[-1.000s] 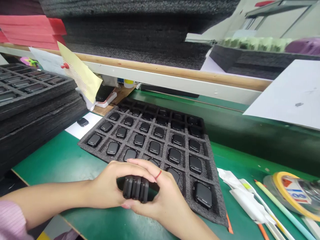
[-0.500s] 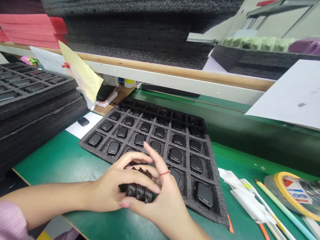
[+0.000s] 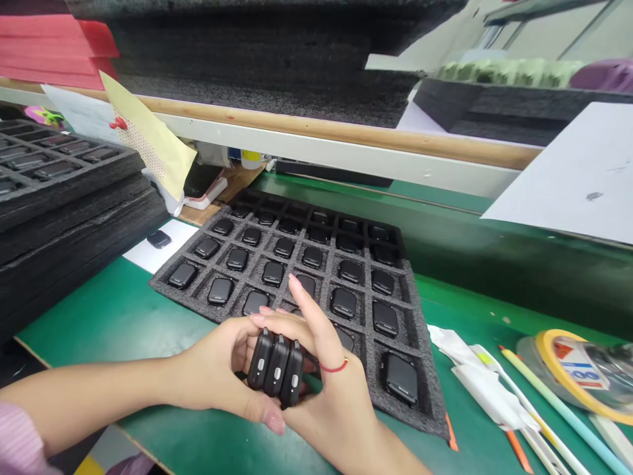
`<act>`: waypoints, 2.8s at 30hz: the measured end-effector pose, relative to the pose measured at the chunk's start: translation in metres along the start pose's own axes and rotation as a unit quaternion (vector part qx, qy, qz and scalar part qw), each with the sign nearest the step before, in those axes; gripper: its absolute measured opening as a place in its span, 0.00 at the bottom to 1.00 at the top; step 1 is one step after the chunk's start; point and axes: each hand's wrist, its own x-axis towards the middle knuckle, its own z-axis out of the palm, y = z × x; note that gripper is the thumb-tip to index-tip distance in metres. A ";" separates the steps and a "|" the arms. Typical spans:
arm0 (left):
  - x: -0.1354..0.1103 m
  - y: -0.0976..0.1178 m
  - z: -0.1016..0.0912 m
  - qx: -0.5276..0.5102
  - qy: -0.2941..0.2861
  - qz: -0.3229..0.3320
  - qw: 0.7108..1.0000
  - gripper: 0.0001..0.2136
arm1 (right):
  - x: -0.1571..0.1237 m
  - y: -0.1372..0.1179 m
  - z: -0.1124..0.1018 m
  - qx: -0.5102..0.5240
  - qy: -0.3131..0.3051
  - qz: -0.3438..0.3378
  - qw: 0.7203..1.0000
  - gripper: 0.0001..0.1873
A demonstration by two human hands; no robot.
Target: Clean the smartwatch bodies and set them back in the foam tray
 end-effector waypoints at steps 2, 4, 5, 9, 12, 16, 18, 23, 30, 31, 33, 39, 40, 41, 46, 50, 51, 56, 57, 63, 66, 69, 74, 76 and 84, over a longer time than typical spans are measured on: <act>0.000 0.000 0.000 0.002 0.010 -0.004 1.000 0.30 | 0.001 0.000 0.000 0.004 -0.005 -0.002 1.000 0.53; 0.000 0.000 0.001 0.005 0.017 -0.006 1.000 0.30 | 0.001 0.000 0.000 0.006 -0.007 -0.003 1.000 0.52; 0.000 0.001 0.001 0.006 0.019 -0.008 1.000 0.30 | 0.001 0.000 0.000 0.006 -0.006 -0.002 1.000 0.51; -0.001 0.003 0.002 0.002 0.020 -0.020 1.000 0.28 | -0.001 0.002 0.000 0.005 -0.003 0.017 1.000 0.51; -0.002 0.003 0.002 0.007 0.024 -0.021 0.999 0.28 | -0.003 0.004 0.000 0.010 -0.005 0.028 1.000 0.46; -0.001 0.001 0.001 0.015 0.028 -0.016 0.999 0.29 | -0.007 0.007 0.002 0.020 -0.001 0.034 0.999 0.38; -0.001 -0.002 0.002 0.011 0.013 0.009 1.000 0.27 | -0.009 0.009 0.005 0.018 0.007 0.029 0.999 0.39; 0.000 -0.009 0.003 0.033 0.015 0.074 0.997 0.13 | -0.012 0.012 0.010 -0.034 0.001 0.012 0.999 0.45; -0.003 -0.014 0.007 0.032 0.052 0.035 0.998 0.27 | -0.009 0.010 0.010 -0.028 -0.004 0.027 0.999 0.50; -0.004 -0.014 0.007 0.025 0.058 0.033 0.997 0.29 | -0.009 0.010 0.010 -0.016 0.001 0.034 0.999 0.52; -0.004 -0.015 0.008 0.019 0.063 0.034 0.997 0.32 | -0.009 0.010 0.011 0.008 0.008 0.045 0.999 0.55; -0.005 -0.015 0.007 0.051 0.066 0.024 0.996 0.32 | -0.010 0.009 0.011 0.018 0.009 0.043 0.999 0.42; -0.005 -0.015 0.007 0.054 0.068 0.024 0.996 0.33 | -0.010 0.008 0.010 0.010 0.006 0.042 0.999 0.41; -0.005 -0.015 0.007 0.059 0.069 0.024 0.996 0.33 | -0.009 0.008 0.010 0.003 0.002 0.039 0.999 0.41; -0.003 -0.015 0.007 0.084 0.075 0.037 0.993 0.32 | -0.008 0.010 0.008 -0.004 0.001 0.016 1.000 0.41; -0.004 -0.013 0.005 0.105 0.043 0.051 0.992 0.27 | -0.008 0.010 0.006 -0.008 -0.014 0.023 1.000 0.43; -0.004 -0.012 0.004 0.118 0.033 0.051 0.991 0.26 | -0.008 0.010 0.005 -0.004 -0.011 0.012 1.000 0.43; -0.006 -0.008 -0.002 0.128 -0.020 0.077 0.989 0.22 | -0.005 0.009 0.004 -0.011 -0.003 -0.008 1.000 0.45; -0.007 -0.008 -0.003 0.124 -0.023 0.083 0.989 0.21 | -0.005 0.009 0.004 -0.018 -0.003 -0.006 1.000 0.45; -0.006 -0.011 -0.003 0.201 0.012 0.120 0.972 0.18 | -0.003 0.007 0.005 -0.045 -0.004 -0.019 0.999 0.41; -0.005 -0.014 -0.002 0.157 0.001 0.102 0.982 0.19 | -0.004 0.007 0.005 -0.044 -0.001 -0.017 0.999 0.40; -0.004 -0.014 -0.001 0.124 0.000 0.104 0.987 0.18 | -0.005 0.008 0.006 -0.037 -0.009 -0.017 0.999 0.41; -0.003 -0.014 0.001 0.147 0.018 0.134 0.980 0.14 | -0.006 0.008 0.007 -0.043 -0.015 -0.044 0.998 0.47; -0.003 -0.014 0.001 0.136 0.028 0.120 0.983 0.15 | -0.006 0.007 0.006 -0.046 -0.021 -0.044 0.998 0.50; 0.000 -0.006 0.002 0.126 0.004 0.103 0.987 0.12 | -0.005 0.008 0.004 -0.084 -0.039 -0.052 0.994 0.48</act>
